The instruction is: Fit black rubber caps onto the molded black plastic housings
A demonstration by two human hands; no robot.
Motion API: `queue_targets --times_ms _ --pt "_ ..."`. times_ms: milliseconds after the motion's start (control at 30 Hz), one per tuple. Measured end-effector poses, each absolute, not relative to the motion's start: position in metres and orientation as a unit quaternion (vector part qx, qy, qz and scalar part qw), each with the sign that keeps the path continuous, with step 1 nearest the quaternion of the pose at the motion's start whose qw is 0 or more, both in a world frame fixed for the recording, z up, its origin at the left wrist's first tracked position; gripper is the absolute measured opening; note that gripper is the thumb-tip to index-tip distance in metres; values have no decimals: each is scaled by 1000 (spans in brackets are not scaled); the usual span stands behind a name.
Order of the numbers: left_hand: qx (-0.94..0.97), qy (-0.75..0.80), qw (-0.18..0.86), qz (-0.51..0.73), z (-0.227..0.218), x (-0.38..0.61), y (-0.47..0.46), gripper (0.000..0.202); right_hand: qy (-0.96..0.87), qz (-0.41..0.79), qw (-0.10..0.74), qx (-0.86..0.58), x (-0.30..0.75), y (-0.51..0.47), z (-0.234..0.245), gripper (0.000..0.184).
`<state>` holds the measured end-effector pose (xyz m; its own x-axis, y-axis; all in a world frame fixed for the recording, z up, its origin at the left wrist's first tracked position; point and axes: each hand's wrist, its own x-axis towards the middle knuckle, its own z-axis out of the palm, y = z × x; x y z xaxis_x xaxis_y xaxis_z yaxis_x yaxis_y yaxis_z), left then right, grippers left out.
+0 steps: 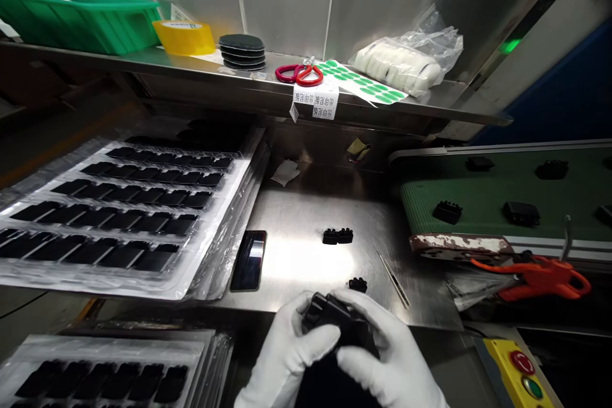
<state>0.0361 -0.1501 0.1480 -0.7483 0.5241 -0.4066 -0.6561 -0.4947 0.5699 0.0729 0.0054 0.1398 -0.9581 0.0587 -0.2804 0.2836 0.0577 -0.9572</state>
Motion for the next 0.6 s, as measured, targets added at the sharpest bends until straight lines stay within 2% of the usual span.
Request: queue_targets --times_ms 67,133,267,367,533,600 --pt "-76 417 351 835 151 29 -154 21 696 -699 108 128 69 6 140 38" --pt "-67 477 360 799 150 27 -159 12 661 -725 138 135 64 5 139 36" --pt "-61 529 385 754 144 28 -163 38 597 -764 195 148 60 0 135 39" --pt "-32 516 394 760 143 28 -162 48 579 -780 191 144 60 -5 136 40" --pt "-14 472 397 787 151 28 -160 48 563 -791 194 140 60 -8 143 41" --pt "-1 485 394 781 154 28 -162 38 564 -784 207 157 61 -6 146 38"
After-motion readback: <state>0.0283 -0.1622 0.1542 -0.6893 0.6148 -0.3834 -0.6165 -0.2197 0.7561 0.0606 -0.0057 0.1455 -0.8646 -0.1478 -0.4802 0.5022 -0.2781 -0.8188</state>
